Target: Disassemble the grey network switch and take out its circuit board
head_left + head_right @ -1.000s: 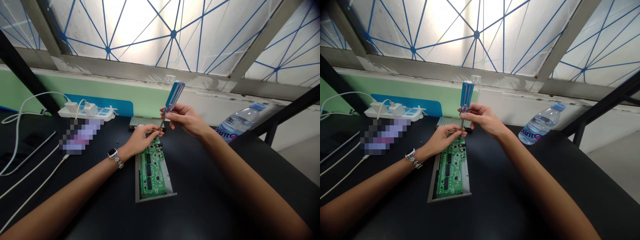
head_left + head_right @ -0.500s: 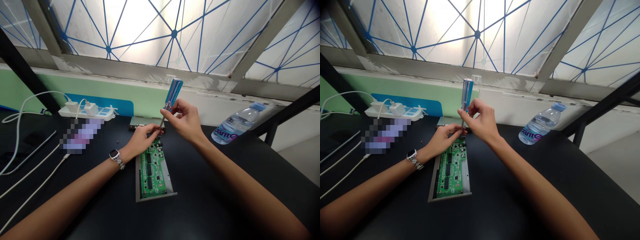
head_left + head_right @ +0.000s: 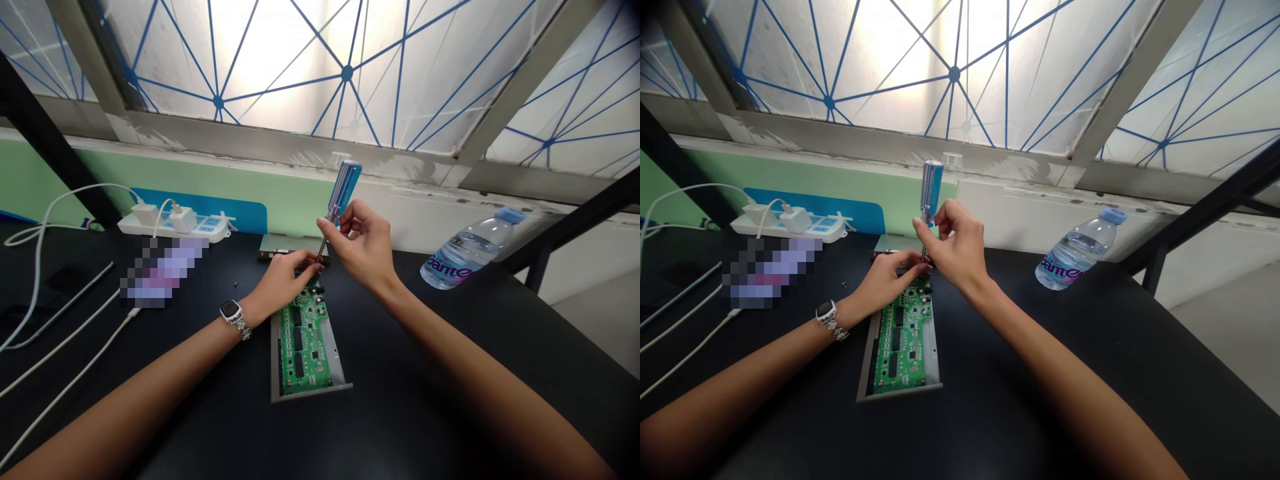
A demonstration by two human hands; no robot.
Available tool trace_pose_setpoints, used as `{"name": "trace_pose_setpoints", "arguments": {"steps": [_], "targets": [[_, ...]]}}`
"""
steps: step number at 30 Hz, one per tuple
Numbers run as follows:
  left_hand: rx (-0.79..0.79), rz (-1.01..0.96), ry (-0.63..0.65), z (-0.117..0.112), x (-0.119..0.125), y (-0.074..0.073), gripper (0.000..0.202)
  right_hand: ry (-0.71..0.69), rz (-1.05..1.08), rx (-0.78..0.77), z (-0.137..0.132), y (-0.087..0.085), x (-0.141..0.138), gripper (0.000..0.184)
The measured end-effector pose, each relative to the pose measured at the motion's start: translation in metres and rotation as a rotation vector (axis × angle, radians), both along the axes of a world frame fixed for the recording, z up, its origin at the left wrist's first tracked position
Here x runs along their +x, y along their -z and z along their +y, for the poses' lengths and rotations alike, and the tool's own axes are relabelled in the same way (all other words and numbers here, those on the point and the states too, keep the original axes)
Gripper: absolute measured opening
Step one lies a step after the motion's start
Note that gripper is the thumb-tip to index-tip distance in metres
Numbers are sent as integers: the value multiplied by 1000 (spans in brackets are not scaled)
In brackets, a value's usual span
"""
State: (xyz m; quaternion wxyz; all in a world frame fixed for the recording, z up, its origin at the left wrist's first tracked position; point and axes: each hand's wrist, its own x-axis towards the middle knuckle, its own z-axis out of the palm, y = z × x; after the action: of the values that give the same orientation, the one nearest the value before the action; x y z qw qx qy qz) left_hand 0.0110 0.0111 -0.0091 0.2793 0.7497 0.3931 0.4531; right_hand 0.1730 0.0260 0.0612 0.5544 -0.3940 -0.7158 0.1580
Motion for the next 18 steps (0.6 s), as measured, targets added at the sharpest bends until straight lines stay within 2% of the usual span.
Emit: {"name": "trace_pose_setpoints", "arguments": {"steps": [7,14,18], "targets": [[53,58,-57,-1,-1,0,14,-5,-4,-32,-1,1,0,38],[123,150,-81,-8,-7,-1,18,-111,17,-150,-2,0,2,41],[241,308,-97,-8,-19,-14,22,-200,51,-197,-4,-1,2,40]]}}
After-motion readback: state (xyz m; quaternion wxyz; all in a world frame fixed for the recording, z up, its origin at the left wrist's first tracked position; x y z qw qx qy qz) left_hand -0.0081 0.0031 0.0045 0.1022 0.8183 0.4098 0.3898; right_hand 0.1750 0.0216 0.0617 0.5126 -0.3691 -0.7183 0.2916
